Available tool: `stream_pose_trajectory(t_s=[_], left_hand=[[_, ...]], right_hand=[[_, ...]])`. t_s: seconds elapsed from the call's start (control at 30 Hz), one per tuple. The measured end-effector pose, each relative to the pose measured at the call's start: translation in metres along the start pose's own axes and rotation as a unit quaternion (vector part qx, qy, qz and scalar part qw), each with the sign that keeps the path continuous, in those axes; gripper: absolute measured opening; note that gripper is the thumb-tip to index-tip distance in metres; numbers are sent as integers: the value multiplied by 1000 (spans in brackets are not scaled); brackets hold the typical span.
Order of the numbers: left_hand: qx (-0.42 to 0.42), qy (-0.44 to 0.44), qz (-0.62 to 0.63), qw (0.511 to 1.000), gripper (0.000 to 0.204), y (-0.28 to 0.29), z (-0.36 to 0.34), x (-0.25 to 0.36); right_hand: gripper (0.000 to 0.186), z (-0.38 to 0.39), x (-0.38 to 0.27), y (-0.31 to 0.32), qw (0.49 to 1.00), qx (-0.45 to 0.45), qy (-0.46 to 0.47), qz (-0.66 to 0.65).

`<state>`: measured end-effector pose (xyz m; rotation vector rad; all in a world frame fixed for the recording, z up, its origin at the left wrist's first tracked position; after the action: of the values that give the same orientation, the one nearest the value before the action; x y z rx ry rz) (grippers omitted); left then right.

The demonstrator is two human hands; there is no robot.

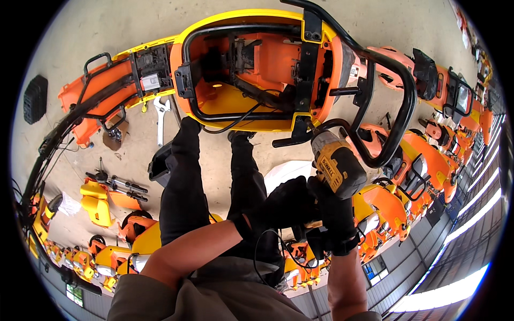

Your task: The person uses a power driver to remove screws from the frame of a scooter, then handles a black plastic component while standing over several similar scooters.

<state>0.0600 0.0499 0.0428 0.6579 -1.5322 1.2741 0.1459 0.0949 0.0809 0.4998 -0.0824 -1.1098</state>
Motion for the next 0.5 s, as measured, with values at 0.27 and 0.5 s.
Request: stream_pose_trajectory(t_s=[0.27,0.5], left_hand=[[6,16,33,999,33,-8,2,-9],[2,30,53,998,28,1,-5,9]], right_hand=[[54,-1,4,3,998,19,52,-5],[45,-2,4,5,996,36,48,70]])
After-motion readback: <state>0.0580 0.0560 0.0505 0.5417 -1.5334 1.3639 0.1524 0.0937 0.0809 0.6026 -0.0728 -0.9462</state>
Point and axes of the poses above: each hand's wrist, its own z-axis away from the middle knuckle, its own y-axis out of the back of the hand, x = y × z, the point moved 9 cm from there along -z, towards the middle knuckle, and after that the axes turned 15 degrees about -y, right-handed, at the moved point
